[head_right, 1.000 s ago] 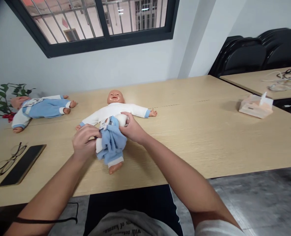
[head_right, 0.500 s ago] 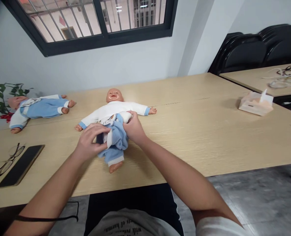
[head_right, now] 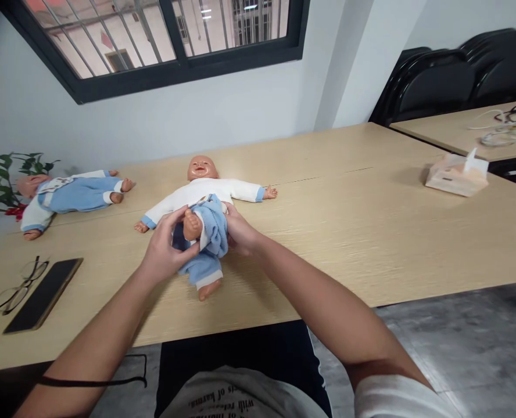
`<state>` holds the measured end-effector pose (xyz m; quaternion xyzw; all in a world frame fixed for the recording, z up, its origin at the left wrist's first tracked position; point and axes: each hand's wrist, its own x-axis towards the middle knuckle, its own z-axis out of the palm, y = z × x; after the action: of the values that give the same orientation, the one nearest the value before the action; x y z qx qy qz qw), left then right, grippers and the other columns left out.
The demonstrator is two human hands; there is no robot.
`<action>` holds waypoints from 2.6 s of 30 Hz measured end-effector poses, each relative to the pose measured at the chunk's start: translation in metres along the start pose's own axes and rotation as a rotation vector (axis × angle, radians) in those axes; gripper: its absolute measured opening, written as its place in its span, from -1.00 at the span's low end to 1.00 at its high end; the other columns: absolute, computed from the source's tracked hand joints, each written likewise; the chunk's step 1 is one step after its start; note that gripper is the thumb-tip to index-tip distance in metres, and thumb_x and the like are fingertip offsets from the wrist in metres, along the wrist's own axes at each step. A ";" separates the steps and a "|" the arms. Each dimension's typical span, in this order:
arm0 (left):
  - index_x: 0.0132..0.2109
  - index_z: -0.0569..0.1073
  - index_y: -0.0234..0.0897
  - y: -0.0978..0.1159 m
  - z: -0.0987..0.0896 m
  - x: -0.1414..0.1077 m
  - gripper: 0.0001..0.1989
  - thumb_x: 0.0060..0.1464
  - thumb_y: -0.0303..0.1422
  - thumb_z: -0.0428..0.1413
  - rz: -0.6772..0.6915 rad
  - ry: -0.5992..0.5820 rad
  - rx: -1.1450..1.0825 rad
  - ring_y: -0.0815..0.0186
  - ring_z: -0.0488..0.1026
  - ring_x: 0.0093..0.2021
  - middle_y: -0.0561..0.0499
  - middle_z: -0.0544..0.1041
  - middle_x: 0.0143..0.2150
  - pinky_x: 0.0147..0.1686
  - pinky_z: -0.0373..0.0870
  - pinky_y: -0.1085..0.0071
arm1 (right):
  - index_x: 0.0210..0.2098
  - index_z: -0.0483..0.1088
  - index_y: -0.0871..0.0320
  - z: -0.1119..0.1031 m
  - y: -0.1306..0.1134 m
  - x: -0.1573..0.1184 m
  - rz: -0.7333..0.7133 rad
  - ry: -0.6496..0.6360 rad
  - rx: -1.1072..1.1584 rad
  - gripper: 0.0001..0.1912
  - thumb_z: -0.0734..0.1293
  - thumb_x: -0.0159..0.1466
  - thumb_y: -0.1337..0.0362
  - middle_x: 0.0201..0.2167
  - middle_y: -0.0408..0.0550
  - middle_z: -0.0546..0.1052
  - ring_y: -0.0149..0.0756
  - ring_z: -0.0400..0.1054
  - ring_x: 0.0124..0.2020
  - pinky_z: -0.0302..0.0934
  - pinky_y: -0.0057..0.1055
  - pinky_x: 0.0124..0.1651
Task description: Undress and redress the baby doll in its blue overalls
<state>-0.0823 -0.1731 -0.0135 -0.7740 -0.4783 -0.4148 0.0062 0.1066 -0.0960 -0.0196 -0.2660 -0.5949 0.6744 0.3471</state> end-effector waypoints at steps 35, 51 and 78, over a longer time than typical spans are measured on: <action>-0.06 0.51 -0.19 0.002 0.011 -0.001 -0.86 0.33 -0.30 0.09 0.152 -0.217 -0.174 0.23 0.50 -0.09 -0.02 0.59 -0.14 0.00 0.37 0.25 | 0.48 0.04 0.20 -0.067 -0.022 -0.005 0.076 -0.111 -0.882 0.13 0.56 0.09 -0.03 0.49 0.25 0.10 0.18 0.02 0.48 -0.02 0.03 0.48; -0.15 0.33 -0.22 -0.061 -0.017 0.001 -0.60 0.14 0.01 0.19 -0.438 -0.605 -0.283 0.31 0.32 -0.34 0.11 0.38 -0.31 -0.33 0.24 0.40 | 0.08 0.38 0.10 0.026 0.016 -0.144 -0.387 0.048 -1.399 -0.60 0.46 0.28 0.33 0.04 0.09 0.51 0.00 0.40 0.05 0.30 -0.07 0.07; -0.32 0.54 -0.27 -0.112 0.015 -0.007 -0.76 0.10 -0.16 0.19 -0.454 -0.421 -0.237 0.24 0.40 -0.36 0.05 0.53 -0.41 -0.33 0.27 0.40 | -0.10 0.53 0.18 0.024 0.031 -0.167 -0.654 0.675 -1.506 -0.72 0.37 0.41 0.08 -0.58 -0.17 0.54 -0.32 0.45 -0.57 0.21 -0.38 -0.43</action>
<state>-0.1575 -0.1116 -0.0712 -0.7117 -0.5779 -0.2892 -0.2754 0.1864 -0.2435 -0.0556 -0.4253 -0.7930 -0.1433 0.4119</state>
